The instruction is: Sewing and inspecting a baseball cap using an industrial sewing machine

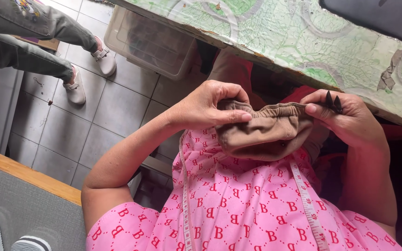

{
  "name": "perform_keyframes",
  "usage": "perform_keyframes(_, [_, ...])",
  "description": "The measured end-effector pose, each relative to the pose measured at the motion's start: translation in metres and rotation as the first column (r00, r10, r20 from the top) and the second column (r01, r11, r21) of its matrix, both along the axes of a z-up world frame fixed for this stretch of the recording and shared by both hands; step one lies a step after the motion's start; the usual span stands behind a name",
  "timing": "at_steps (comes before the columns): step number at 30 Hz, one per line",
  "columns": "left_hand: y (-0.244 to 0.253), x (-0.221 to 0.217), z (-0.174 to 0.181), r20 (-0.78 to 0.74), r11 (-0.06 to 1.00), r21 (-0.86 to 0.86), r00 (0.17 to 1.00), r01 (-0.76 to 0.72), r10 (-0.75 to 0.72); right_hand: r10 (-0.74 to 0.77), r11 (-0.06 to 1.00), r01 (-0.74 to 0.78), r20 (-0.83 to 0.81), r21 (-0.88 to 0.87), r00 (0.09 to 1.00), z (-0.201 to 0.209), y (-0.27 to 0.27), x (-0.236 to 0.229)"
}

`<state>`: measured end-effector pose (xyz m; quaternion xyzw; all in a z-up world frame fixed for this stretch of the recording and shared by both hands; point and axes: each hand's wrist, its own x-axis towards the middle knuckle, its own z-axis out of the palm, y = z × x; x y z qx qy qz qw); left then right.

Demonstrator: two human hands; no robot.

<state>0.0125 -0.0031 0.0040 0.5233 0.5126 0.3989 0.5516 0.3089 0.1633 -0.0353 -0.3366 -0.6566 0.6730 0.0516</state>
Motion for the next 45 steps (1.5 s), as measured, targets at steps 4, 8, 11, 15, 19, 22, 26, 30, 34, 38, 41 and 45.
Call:
perform_keyframes(4, [-0.002, 0.008, 0.01, -0.104, 0.995, 0.063, 0.991, -0.073, 0.079, 0.104, 0.918, -0.13, 0.088, 0.376, 0.991, 0.027, -0.004, -0.009])
perform_keyframes(8, [-0.004, 0.017, 0.01, -0.205, 0.981, 0.182, 0.973, -0.072, 0.11, 0.156, 0.815, -0.148, 0.034, 0.56, 0.987, 0.058, -0.019, -0.024])
perform_keyframes(11, [-0.005, 0.022, 0.01, -0.287, 0.964, 0.258, 0.948, -0.062, 0.138, 0.136, 0.795, -0.121, 0.02, 0.594, 0.991, 0.058, -0.028, -0.034])
perform_keyframes(15, [-0.004, 0.017, 0.008, -0.292, 0.938, 0.348, 0.949, -0.006, 0.115, 0.218, 0.798, -0.132, -0.077, 0.588, 0.973, 0.04, -0.026, -0.039])
perform_keyframes(19, [0.0, 0.013, -0.002, -0.371, 0.971, 0.219, 0.929, 0.091, -0.003, 0.19, 0.831, -0.067, -0.167, 0.553, 0.967, 0.027, -0.024, -0.037])
perform_keyframes(22, [0.002, 0.014, -0.004, -0.351, 0.977, 0.202, 0.936, 0.067, 0.009, 0.217, 0.827, -0.111, -0.131, 0.551, 0.967, 0.04, -0.025, -0.041])
perform_keyframes(26, [0.004, 0.027, 0.002, -0.343, 0.954, 0.296, 0.928, -0.041, 0.147, 0.257, 0.732, -0.145, -0.073, 0.665, 0.964, 0.056, -0.031, -0.044])
perform_keyframes(30, [0.006, 0.029, 0.006, -0.279, 0.932, 0.35, 0.939, -0.094, 0.2, 0.216, 0.803, -0.106, -0.122, 0.587, 0.969, 0.043, -0.036, -0.042])
perform_keyframes(34, [0.005, 0.031, 0.006, -0.003, 0.961, 0.261, 0.996, -0.086, 0.09, 0.144, 0.979, -0.119, -0.157, 0.163, 0.977, 0.011, -0.017, -0.035])
perform_keyframes(38, [0.01, 0.027, 0.004, 0.06, 0.989, 0.128, 0.996, -0.074, 0.067, 0.106, 0.989, -0.086, -0.169, 0.121, 0.98, 0.006, -0.014, -0.032])
perform_keyframes(41, [0.012, 0.03, -0.002, 0.161, 0.998, 0.052, 0.986, -0.046, 0.037, 0.021, 1.0, -0.02, -0.168, 0.007, 0.985, -0.001, -0.012, -0.03])
perform_keyframes(45, [0.018, 0.034, -0.018, 0.3, 0.997, 0.004, 0.952, -0.072, 0.067, -0.01, 0.949, 0.035, -0.08, 0.315, 0.997, 0.01, -0.025, -0.042])
